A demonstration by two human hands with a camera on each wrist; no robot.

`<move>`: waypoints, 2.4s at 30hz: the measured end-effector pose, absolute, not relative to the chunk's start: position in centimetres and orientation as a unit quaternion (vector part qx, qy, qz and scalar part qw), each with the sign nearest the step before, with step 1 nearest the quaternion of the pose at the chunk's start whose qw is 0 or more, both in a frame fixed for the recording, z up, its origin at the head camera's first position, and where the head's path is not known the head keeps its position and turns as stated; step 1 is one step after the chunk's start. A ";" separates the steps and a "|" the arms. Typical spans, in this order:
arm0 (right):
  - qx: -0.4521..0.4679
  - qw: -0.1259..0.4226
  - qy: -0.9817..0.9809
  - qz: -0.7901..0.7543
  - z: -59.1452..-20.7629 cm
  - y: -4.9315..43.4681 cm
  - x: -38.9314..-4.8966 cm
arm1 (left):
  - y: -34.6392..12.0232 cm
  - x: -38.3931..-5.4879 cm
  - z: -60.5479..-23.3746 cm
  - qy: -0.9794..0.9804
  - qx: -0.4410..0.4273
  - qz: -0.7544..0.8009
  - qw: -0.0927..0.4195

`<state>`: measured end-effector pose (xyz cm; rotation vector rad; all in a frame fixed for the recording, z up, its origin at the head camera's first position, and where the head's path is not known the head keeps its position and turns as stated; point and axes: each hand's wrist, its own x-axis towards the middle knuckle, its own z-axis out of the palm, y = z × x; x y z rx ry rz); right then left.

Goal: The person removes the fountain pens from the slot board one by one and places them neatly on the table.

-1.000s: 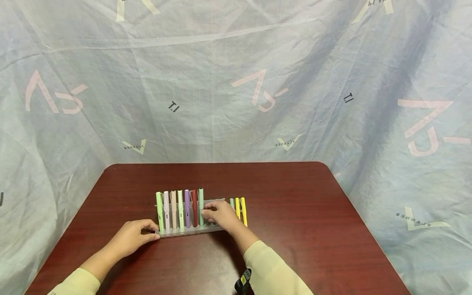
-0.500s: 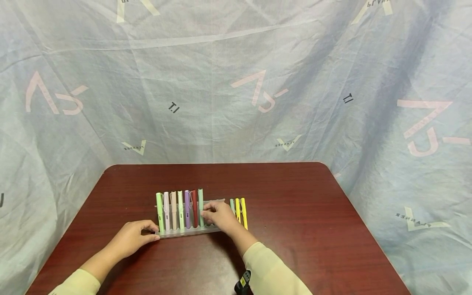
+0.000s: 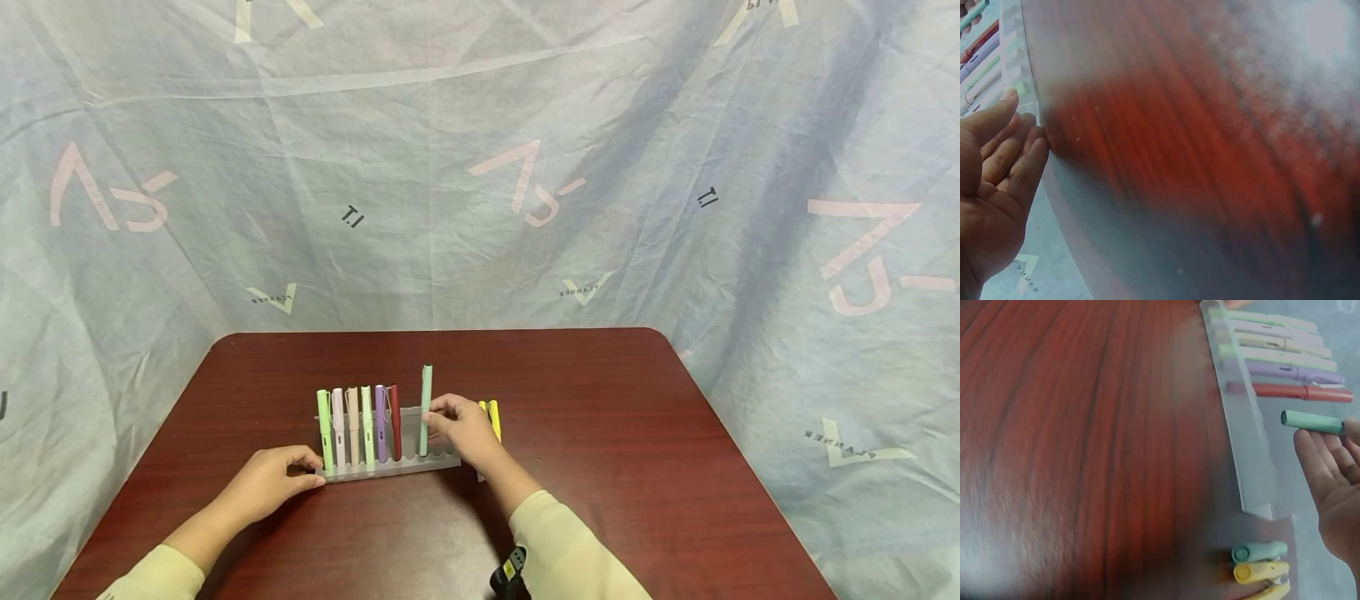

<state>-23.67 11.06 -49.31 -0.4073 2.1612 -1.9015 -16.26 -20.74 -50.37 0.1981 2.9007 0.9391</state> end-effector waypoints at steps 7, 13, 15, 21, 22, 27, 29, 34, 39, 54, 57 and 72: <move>-0.123 0.127 0.734 -0.655 -49.1 12.9 -23.7 | -20.7 -16.3 -50.4 0.950 0.064 0.303 0.038; -0.113 0.118 0.743 -0.649 -49.5 14.6 -23.7 | -20.7 -16.3 -50.3 0.950 0.063 0.304 0.038; -0.114 0.114 0.744 -0.649 -49.6 15.1 -23.8 | -20.7 -16.3 -50.2 0.950 0.062 0.305 0.040; -0.092 0.124 0.745 -0.649 -49.9 16.3 -24.0 | -20.7 -16.3 -50.3 0.948 0.059 0.308 0.049; -0.089 0.126 0.746 -0.648 -50.0 16.5 -24.0 | -20.7 -16.3 -50.3 0.948 0.058 0.309 0.050; -0.081 0.132 0.752 -0.641 -50.3 17.4 -24.2 | -20.7 -16.3 -50.3 0.948 0.060 0.308 0.046; -0.079 0.135 0.753 -0.639 -50.3 17.8 -24.2 | -20.7 -16.2 -50.3 0.949 0.062 0.307 0.044; -0.076 0.144 0.756 -0.634 -50.3 18.4 -24.1 | -20.8 -16.2 -50.2 0.949 0.063 0.306 0.045; -0.072 0.156 0.764 -0.622 -50.3 19.2 -24.2 | -20.8 -16.3 -50.3 0.949 0.064 0.306 0.046; -0.036 0.152 0.797 -0.584 -50.6 21.4 -24.6 | -20.7 -16.5 -50.2 0.950 0.067 0.302 0.041; -0.029 0.153 0.796 -0.585 -50.7 21.8 -24.6 | -20.7 -16.5 -50.1 0.950 0.067 0.302 0.043; 0.026 0.141 0.850 -0.507 -51.8 21.9 -24.3 | -20.7 -16.4 -50.4 0.950 0.066 0.303 0.040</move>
